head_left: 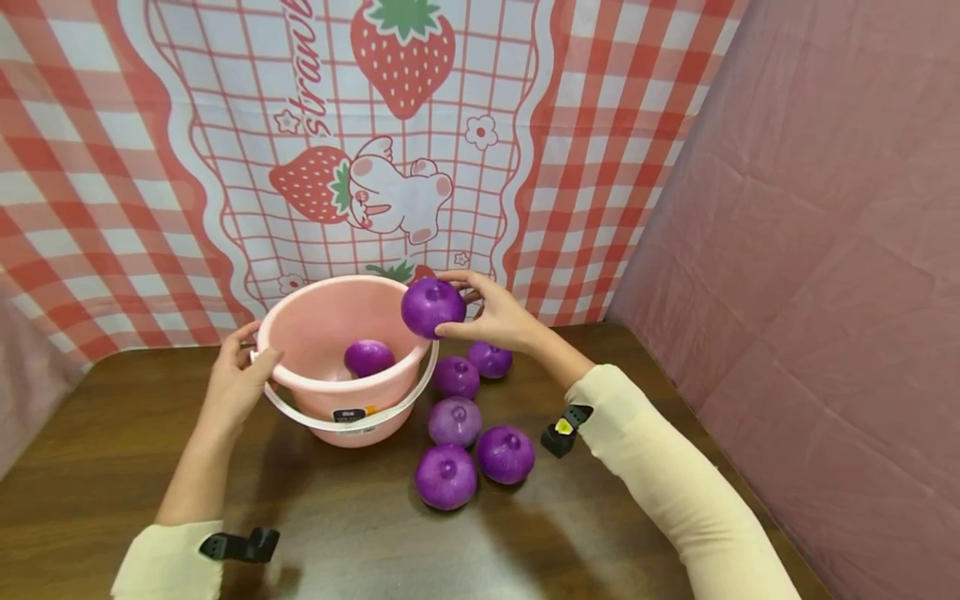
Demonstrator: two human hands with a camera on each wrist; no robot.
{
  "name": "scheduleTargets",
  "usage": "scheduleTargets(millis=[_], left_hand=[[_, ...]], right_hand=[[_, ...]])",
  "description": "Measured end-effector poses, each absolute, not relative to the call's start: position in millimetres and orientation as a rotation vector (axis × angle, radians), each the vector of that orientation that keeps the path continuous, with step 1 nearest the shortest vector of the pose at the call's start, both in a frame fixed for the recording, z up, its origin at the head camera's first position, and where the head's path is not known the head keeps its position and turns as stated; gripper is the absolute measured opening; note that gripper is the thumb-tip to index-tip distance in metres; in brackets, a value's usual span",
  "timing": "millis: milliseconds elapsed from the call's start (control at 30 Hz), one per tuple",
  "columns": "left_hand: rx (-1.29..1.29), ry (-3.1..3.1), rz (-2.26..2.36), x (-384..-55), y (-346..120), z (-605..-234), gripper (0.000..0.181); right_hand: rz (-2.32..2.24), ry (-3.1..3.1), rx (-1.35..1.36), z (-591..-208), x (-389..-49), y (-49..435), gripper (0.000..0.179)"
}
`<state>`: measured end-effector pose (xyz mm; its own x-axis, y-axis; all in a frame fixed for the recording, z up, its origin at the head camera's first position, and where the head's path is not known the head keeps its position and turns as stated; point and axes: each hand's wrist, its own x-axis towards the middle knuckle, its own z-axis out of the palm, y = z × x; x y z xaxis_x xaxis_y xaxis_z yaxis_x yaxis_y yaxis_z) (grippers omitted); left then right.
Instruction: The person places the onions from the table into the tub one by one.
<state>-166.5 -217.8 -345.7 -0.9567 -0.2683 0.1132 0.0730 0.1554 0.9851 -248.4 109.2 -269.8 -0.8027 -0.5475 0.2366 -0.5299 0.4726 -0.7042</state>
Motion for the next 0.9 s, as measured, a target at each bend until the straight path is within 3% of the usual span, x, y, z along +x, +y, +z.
scheduleTargets(millis=[900], left_hand=[[0.212, -2.180, -1.881, -168.3, -219.2, -347.9, 0.063]], right_hand=[[-1.223, 2.660, -1.040, -267.2, -246.8, 71.9, 0.072]])
